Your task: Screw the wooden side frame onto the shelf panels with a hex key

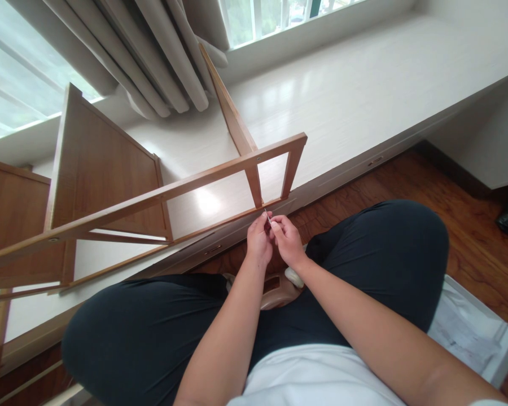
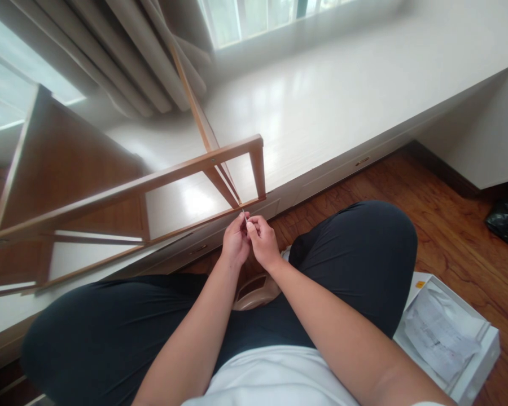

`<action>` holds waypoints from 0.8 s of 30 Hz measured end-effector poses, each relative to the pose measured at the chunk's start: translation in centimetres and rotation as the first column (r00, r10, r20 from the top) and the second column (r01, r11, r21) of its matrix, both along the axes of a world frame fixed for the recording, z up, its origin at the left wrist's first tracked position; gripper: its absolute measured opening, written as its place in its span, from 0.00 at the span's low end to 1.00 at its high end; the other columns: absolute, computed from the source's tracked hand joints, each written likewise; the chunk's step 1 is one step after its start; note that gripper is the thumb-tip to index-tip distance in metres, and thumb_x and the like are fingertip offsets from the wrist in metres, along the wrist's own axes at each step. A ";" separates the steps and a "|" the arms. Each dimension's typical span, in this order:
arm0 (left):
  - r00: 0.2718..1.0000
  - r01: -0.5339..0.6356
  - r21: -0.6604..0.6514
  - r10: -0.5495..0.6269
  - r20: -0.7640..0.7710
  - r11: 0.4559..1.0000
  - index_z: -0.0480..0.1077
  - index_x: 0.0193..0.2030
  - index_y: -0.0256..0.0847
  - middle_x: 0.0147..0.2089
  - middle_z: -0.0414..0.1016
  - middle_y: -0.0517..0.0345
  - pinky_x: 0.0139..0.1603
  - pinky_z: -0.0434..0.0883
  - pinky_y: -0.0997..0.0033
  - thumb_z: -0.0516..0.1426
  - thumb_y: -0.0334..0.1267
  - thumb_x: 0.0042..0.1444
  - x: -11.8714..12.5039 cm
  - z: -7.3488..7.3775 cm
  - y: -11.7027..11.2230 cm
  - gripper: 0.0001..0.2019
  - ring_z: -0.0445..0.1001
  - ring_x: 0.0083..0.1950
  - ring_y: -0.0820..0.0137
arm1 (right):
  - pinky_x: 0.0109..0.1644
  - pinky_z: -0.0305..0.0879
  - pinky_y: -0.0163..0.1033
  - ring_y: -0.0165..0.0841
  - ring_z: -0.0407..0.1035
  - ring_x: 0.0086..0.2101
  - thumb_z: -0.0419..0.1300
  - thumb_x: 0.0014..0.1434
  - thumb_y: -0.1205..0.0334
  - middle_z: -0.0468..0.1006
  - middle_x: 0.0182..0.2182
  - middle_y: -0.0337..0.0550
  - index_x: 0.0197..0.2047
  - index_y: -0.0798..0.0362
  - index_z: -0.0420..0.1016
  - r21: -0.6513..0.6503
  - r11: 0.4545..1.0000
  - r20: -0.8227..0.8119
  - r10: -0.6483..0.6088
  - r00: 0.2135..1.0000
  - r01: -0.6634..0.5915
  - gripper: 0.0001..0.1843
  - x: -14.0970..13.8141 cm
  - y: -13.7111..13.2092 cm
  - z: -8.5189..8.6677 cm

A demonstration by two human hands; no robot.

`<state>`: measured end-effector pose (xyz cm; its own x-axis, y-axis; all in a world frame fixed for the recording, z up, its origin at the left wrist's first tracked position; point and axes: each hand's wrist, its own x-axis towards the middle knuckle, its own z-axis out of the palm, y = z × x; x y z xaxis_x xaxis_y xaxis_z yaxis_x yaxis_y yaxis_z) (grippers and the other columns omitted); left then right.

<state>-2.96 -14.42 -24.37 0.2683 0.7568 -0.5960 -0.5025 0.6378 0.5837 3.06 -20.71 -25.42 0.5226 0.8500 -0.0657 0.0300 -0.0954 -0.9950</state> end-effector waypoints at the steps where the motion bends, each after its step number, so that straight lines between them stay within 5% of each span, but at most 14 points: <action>1: 1.000 0.002 0.001 -0.002 -0.001 1.000 0.78 0.34 0.33 0.27 0.75 0.59 0.19 0.55 0.79 0.71 0.39 0.48 0.0 0.0 0.0 0.12 0.66 0.22 0.79 | 0.32 0.64 0.37 0.32 0.68 0.25 0.55 0.69 0.47 0.74 0.26 0.35 0.44 0.49 0.72 0.000 1.000 0.001 0.001 1.000 -0.001 0.15 0.0 0.0 0.0; 9: 0.999 0.045 0.015 -0.045 -0.011 0.999 0.77 0.35 0.34 0.23 0.72 0.62 0.16 0.52 0.78 0.70 0.42 0.50 0.0 0.2 0.1 0.13 0.59 0.16 0.82 | 0.33 0.63 0.37 0.32 0.67 0.25 0.51 0.71 0.49 0.72 0.24 0.34 0.41 0.48 0.72 -0.011 1.000 0.024 -0.001 1.000 0.002 0.15 0.0 0.1 0.1; 24: 0.999 0.051 0.028 -0.051 -0.013 0.998 0.76 0.35 0.34 0.24 0.72 0.62 0.15 0.53 0.77 0.70 0.43 0.50 0.0 -0.1 0.0 0.14 0.60 0.16 0.81 | 0.32 0.62 0.37 0.33 0.66 0.24 0.52 0.70 0.49 0.71 0.22 0.34 0.38 0.48 0.72 -0.031 0.999 -0.003 -0.007 1.000 0.007 0.15 0.1 0.2 0.1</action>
